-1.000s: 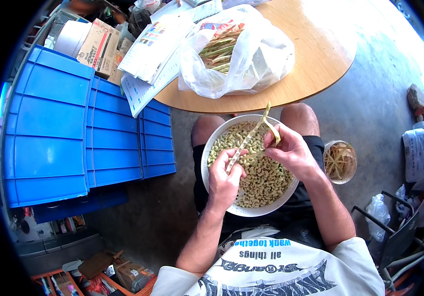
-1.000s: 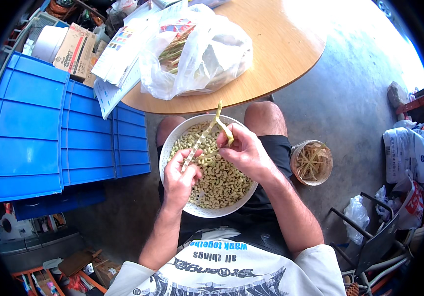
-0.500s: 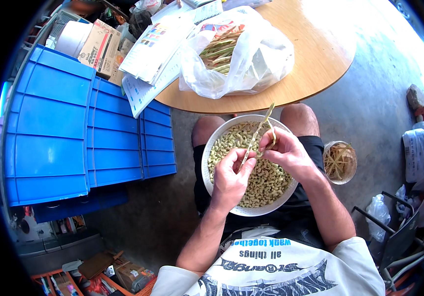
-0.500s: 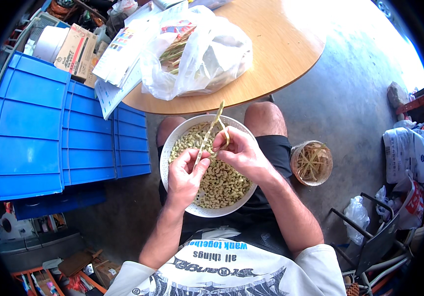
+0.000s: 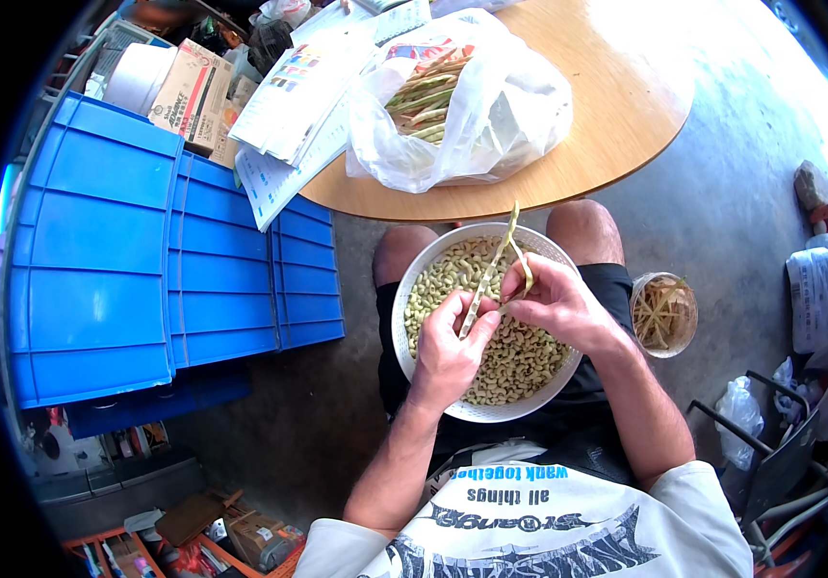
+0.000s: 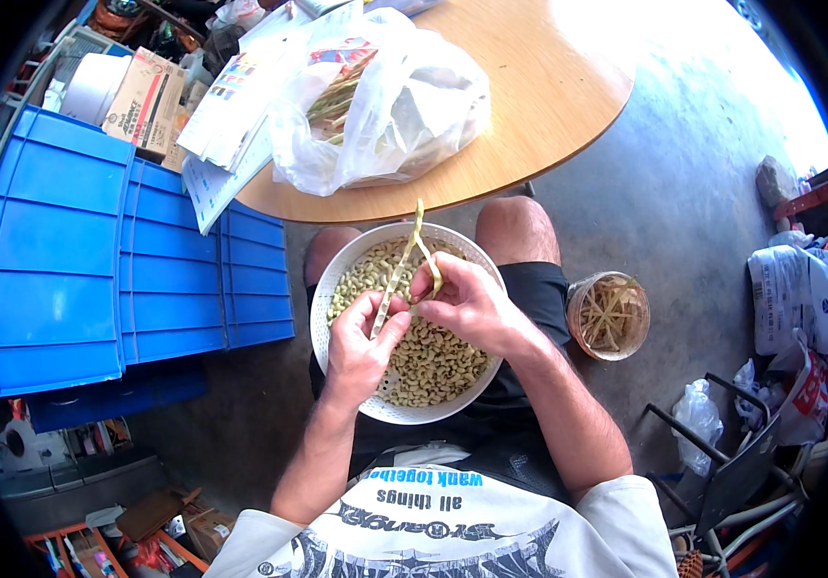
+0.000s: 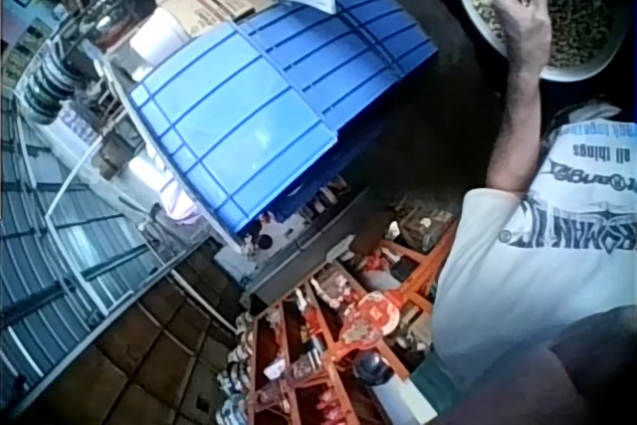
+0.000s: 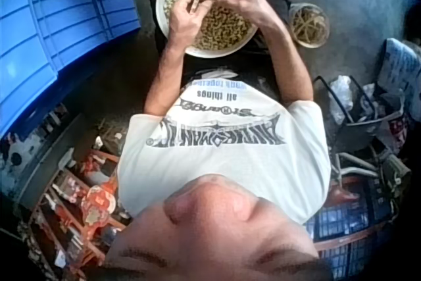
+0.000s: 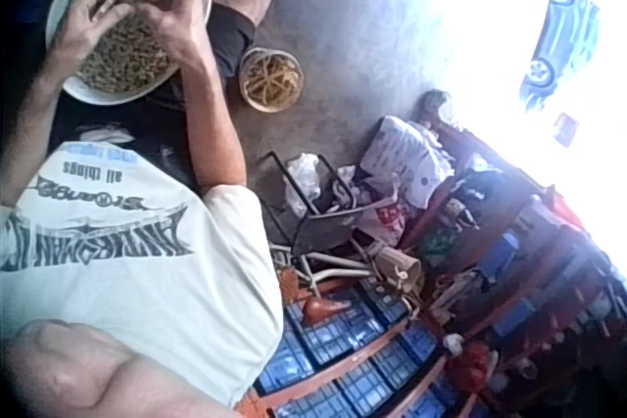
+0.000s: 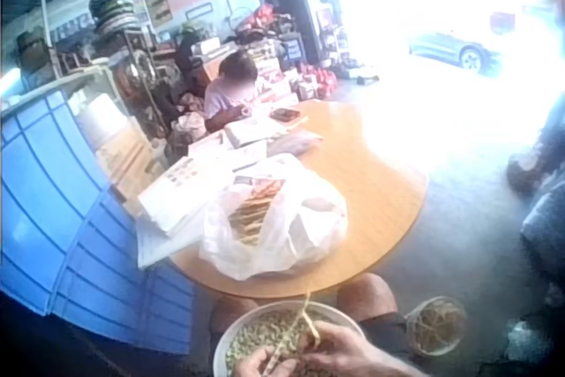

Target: The person sits at a table and repeatedly picks up broad bean pods, opens them by hand, and removes the beans into a white bowl. The empty pods are placed into a separate container. The process continues with multiple pods throughout the clip.

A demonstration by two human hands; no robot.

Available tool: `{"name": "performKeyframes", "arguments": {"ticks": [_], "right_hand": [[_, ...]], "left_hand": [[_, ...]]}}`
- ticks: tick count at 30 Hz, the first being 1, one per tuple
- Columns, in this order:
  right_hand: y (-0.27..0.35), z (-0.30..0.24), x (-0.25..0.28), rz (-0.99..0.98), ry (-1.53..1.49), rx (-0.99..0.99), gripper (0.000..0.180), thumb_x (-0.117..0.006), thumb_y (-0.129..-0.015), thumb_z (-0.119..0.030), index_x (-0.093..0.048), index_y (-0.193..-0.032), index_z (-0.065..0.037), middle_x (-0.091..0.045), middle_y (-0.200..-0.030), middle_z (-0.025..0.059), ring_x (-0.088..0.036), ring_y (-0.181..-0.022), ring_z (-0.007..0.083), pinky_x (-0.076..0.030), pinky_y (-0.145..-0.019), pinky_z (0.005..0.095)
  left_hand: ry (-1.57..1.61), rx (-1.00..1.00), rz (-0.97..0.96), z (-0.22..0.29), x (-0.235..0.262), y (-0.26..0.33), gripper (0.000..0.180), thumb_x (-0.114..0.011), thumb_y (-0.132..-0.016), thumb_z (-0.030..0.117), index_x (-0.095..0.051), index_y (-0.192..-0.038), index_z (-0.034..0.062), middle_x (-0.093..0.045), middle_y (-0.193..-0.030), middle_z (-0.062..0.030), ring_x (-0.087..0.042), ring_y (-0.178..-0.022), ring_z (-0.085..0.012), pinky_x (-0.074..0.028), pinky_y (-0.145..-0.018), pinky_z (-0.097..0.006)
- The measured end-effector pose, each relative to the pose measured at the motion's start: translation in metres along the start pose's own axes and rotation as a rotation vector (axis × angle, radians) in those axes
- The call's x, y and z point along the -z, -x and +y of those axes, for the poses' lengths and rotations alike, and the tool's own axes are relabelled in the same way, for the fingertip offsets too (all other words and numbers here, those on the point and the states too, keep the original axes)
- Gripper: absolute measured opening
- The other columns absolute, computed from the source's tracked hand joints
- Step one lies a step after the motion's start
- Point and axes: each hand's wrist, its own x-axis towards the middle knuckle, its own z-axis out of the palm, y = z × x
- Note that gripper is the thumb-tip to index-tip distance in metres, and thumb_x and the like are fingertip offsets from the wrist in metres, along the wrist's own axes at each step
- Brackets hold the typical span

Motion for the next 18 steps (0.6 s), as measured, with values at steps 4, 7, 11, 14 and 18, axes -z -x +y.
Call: {"name": "performKeyframes", "arguments": {"ticks": [4,7,11,14,18], "right_hand": [[0.001,0.002,0.000,0.017,-0.112,-0.019,0.012,-0.061,-0.090,-0.006,-0.055,-0.100,-0.003,-0.056,-0.090,-0.0015,-0.052,-0.079,0.0050,-0.044,-0.070,0.0211],[0.001,0.000,-0.003,-0.017,-0.129,-0.028,0.010,-0.059,-0.091,-0.007,-0.055,-0.100,-0.003,-0.056,-0.088,-0.0004,-0.052,-0.078,0.0071,-0.045,-0.071,0.0230],[0.004,-0.012,-0.009,-0.144,-0.156,-0.082,0.008,-0.056,-0.091,-0.006,-0.056,-0.099,-0.003,-0.056,-0.086,0.0002,-0.052,-0.077,0.0084,-0.046,-0.072,0.0242],[0.006,-0.013,-0.011,-0.193,-0.127,-0.126,0.009,-0.055,-0.091,-0.006,-0.056,-0.099,-0.003,-0.055,-0.084,-0.0003,-0.051,-0.076,0.0081,-0.045,-0.070,0.0240],[0.007,-0.014,-0.015,-0.156,-0.081,-0.151,0.017,-0.058,-0.092,-0.014,-0.054,-0.103,-0.002,-0.053,-0.081,-0.0005,-0.048,-0.070,0.0074,-0.042,-0.062,0.0234]], "left_hand": [[0.030,0.008,-0.087,0.000,0.005,0.001,0.017,-0.063,-0.094,0.006,-0.061,-0.109,-0.0009,-0.064,-0.097,-0.0017,-0.058,-0.088,-0.0070,-0.047,-0.079,-0.022],[0.111,0.000,-0.063,0.001,0.007,-0.002,0.026,-0.062,-0.096,0.012,-0.059,-0.117,-0.0022,-0.065,-0.103,-0.0060,-0.060,-0.095,-0.0096,-0.048,-0.086,-0.025],[0.216,-0.047,-0.024,0.010,0.008,-0.013,0.032,-0.059,-0.099,0.018,-0.057,-0.123,-0.0029,-0.066,-0.105,-0.0076,-0.062,-0.097,-0.0114,-0.049,-0.089,-0.027],[0.239,-0.100,-0.006,0.013,0.003,-0.018,0.027,-0.061,-0.097,0.014,-0.059,-0.118,-0.0022,-0.067,-0.103,-0.0064,-0.063,-0.091,-0.0107,-0.051,-0.083,-0.025],[0.161,-0.092,0.069,0.008,0.004,-0.017,0.017,-0.060,-0.097,0.008,-0.062,-0.111,-0.0008,-0.065,-0.093,-0.0038,-0.061,-0.077,-0.0082,-0.050,-0.068,-0.021]]}}
